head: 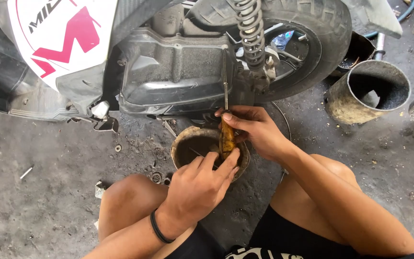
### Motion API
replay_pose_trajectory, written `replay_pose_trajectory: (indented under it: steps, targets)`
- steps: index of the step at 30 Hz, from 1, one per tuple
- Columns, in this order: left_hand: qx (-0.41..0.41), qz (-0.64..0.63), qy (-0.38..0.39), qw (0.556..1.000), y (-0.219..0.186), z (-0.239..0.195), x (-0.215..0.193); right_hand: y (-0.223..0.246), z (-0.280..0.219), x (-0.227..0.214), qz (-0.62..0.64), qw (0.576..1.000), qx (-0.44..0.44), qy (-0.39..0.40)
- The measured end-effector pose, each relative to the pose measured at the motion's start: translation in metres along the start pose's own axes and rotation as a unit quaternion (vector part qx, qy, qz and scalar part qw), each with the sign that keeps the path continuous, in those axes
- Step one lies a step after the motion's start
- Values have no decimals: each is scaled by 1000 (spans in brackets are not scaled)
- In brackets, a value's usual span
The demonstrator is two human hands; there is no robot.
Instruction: The person uses a screwdriver to loosen and remove screws from the motorcycle's engine casing. They place the removed screws into a bucket on the floor and continue to work on the casing.
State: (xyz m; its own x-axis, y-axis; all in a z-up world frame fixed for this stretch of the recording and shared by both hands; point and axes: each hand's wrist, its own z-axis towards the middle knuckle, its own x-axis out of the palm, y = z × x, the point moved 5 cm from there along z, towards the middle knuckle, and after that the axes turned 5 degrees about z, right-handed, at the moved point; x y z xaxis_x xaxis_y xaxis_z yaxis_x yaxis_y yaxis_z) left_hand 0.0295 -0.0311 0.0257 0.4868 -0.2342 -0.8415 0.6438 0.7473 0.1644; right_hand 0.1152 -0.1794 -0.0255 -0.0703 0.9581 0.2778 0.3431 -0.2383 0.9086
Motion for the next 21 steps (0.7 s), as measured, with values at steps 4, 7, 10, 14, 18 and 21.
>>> replay_pose_trajectory:
  steps: [4,7,10,14,18,21]
  targets:
    - [0,-6,-6,1000,0,1,0,-3,2,0,-1,1000,-6,0]
    - [4,7,-7,1000,0,2,-1,-1,0,1,-5,1000,5,-10]
    - [1,3,-13,1000,1,2,-2,-1,0,2,-5,1000,2,-7]
    - [13,25,-18,999,1,2,-4,-5,2,0,3,1000,-8,-2]
    - [18,35,-19,999,-1,-1,-1,-8,2,-2,15,1000,-20,7]
    - [25,36,-17,999,-3,-3,0,-4,-3,1,16,1000,-15,7]
